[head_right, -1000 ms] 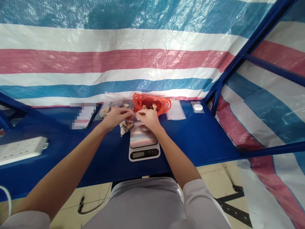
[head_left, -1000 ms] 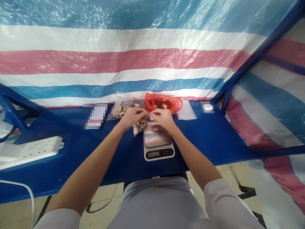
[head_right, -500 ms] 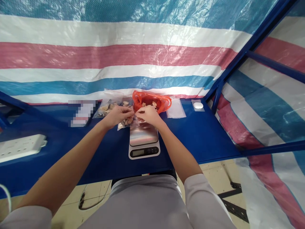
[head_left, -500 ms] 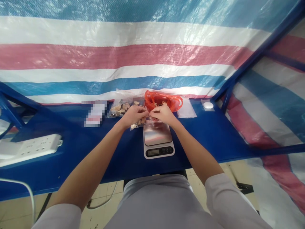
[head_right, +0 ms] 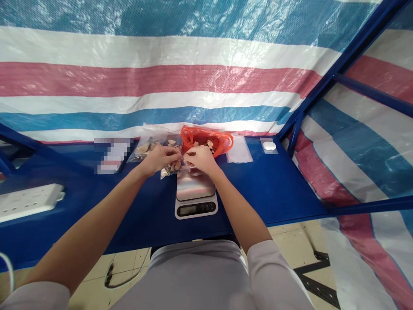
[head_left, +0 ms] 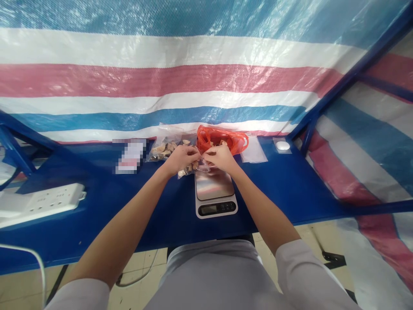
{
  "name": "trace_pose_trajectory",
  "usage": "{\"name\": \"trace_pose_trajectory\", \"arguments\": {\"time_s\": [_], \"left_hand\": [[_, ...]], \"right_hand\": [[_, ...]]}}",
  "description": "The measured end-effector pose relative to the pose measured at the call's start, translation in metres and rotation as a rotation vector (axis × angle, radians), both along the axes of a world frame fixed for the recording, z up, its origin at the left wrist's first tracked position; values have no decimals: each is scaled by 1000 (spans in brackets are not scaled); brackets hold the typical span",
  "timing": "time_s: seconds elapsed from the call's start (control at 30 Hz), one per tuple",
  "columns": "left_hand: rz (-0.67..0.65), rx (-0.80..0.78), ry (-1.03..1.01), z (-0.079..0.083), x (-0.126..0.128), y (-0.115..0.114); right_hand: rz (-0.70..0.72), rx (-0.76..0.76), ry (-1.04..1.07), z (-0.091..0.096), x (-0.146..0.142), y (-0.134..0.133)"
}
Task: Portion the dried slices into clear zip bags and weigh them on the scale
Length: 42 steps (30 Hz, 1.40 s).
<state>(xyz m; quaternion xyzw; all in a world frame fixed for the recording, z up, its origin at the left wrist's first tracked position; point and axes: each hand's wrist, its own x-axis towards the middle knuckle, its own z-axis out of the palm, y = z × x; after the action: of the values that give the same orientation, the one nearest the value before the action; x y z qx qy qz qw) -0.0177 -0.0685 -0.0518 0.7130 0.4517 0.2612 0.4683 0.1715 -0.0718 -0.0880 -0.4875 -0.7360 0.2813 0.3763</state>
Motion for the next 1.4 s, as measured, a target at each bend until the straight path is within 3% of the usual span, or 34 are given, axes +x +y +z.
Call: {"name": "trace_pose_trajectory", "arguments": {"time_s": [0.5, 0.63, 0.73, 0.9, 1.17, 1.4], "left_hand": [[-28, -34, -16, 2, -5, 0], [33, 87, 69, -2, -17, 6], [71, 110, 103, -3, -23, 7], [82, 96, 85, 2, -13, 3], [163, 285, 284, 11, 2, 5], [195, 258, 244, 5, 1, 7]], "right_hand": [[-120, 25, -6, 5, -8, -7], [-184, -30, 73, 5, 1, -4], [-119, -79, 96, 8, 8, -3], [-67, -4, 7, 12, 4, -8], [-42, 41, -69, 20, -2, -9], [8, -88, -31, 19, -2, -9]]}}
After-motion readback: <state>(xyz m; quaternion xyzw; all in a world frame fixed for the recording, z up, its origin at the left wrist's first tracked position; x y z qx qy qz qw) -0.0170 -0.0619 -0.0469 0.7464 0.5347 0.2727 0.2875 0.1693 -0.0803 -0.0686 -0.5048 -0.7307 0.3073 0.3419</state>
